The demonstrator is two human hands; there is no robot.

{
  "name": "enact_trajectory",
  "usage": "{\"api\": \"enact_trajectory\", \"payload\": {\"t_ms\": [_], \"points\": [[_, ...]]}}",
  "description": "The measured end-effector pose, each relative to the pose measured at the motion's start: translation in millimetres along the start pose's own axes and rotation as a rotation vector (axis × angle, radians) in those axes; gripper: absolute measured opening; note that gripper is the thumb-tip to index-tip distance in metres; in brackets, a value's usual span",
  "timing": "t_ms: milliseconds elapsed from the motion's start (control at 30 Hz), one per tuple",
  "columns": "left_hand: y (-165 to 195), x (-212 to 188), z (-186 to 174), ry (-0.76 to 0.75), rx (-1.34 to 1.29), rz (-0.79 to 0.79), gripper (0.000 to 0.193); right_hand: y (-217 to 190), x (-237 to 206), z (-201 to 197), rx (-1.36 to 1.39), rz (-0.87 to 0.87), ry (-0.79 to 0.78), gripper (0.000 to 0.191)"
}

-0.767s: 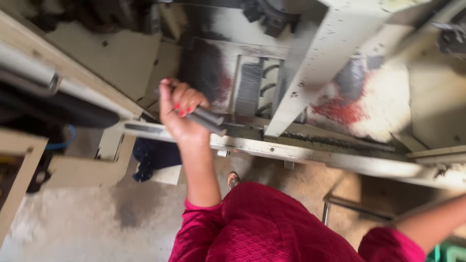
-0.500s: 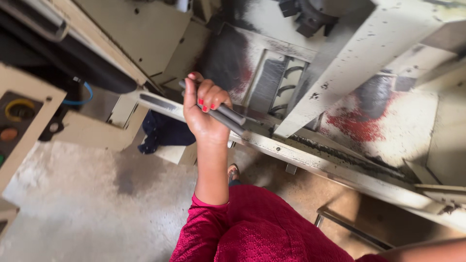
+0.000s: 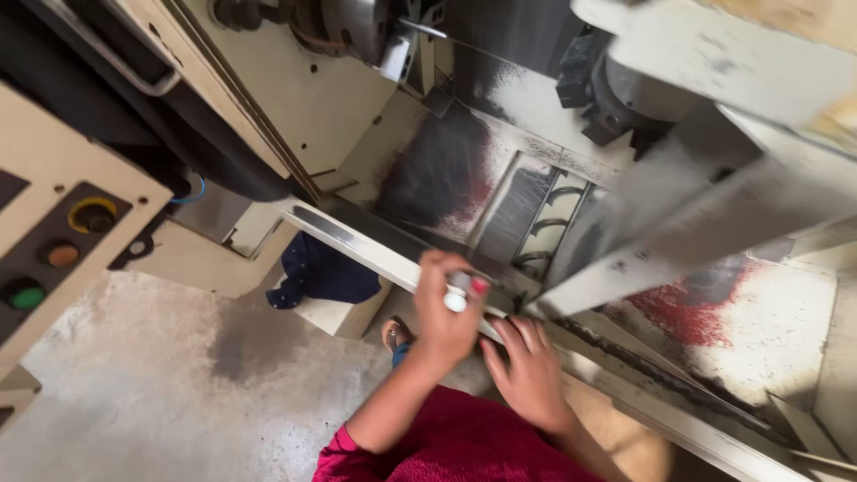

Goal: The person sorts cylindrical metal rods from a green bin into a cardboard box, then opens a machine door to place rods into a lathe chuck. They repeat the cycle of sorting and loading rods throughout the clip.

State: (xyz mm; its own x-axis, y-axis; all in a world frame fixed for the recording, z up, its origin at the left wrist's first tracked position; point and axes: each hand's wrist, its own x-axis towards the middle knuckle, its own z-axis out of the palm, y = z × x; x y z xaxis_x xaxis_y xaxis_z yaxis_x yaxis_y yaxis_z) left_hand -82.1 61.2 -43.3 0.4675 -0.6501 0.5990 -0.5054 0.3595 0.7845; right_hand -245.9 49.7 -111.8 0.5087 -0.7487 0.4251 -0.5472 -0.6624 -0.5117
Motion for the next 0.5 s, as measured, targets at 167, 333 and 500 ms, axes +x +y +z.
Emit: {"api": "enact_trajectory", "payload": {"t_ms": [167,333,500], "points": [[-41,22,-8,-0.234,0.17,0.181,0.042,9,65,70,-0.122,0.215,-0.315,0.021],[-124,93,-52,-0.225,0.202,0.29,0.067,28,171,111,0.539,0.207,-0.231,0.024],[-229,115,-90,-0.263,0.583,0.012,0.046,60,297,145,1.473,0.478,0.011,0.02]]}}
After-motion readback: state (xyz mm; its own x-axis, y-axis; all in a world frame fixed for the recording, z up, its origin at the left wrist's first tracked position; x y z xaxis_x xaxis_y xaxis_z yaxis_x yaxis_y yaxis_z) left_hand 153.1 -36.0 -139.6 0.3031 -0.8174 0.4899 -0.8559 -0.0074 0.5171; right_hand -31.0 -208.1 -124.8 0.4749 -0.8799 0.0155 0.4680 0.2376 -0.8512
